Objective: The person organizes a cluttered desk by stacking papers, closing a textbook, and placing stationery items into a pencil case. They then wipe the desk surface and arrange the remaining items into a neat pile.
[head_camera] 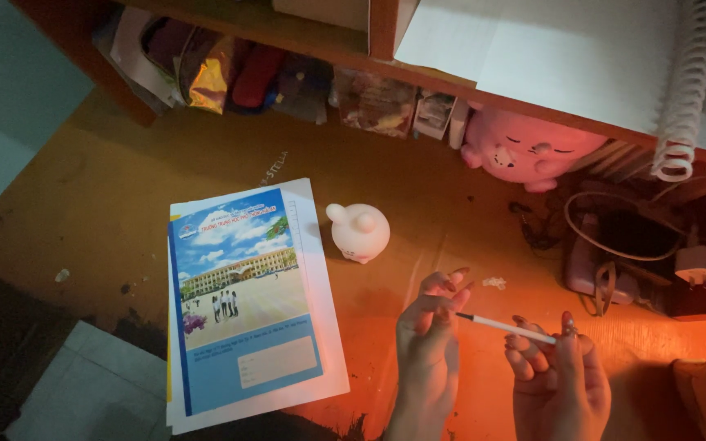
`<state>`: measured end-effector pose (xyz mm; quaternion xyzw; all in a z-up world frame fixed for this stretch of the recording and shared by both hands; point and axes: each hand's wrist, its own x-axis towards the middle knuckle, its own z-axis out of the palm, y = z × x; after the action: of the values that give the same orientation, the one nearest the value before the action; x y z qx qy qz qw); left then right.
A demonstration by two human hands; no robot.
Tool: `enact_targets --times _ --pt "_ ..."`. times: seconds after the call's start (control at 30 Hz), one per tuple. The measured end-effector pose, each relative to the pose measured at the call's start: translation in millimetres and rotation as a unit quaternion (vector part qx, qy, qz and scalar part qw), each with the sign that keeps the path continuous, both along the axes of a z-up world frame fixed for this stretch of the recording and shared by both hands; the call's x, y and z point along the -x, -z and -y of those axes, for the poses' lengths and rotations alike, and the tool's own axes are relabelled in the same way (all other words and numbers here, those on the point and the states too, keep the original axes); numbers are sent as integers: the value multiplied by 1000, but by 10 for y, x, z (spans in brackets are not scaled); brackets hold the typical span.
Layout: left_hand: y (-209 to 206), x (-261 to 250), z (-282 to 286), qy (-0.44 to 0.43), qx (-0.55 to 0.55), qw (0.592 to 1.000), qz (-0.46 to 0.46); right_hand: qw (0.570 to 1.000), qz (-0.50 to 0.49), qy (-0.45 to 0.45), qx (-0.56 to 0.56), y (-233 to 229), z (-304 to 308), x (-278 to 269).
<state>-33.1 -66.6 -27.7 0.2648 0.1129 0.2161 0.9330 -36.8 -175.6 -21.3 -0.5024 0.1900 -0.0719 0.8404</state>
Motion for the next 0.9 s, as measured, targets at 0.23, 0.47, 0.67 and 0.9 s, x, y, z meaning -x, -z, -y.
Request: enact_targets --times 0.23,0.47,0.67,0.9 --pt "-27 23 -11 -20 -39 999 10 1000 -19 6 -3 -66 -42 42" --pt "-67 -3 -11 -12 -22 999 26 997 -65 25 -20 -36 -64 123" --pt "-254 -63 -95 -10 -50 998 -34 997 -37 -24 -58 50 -33 137" --pt "-388 -237 -396 24 -170 964 -204 992 116 -50 4 -194 -183 -259"
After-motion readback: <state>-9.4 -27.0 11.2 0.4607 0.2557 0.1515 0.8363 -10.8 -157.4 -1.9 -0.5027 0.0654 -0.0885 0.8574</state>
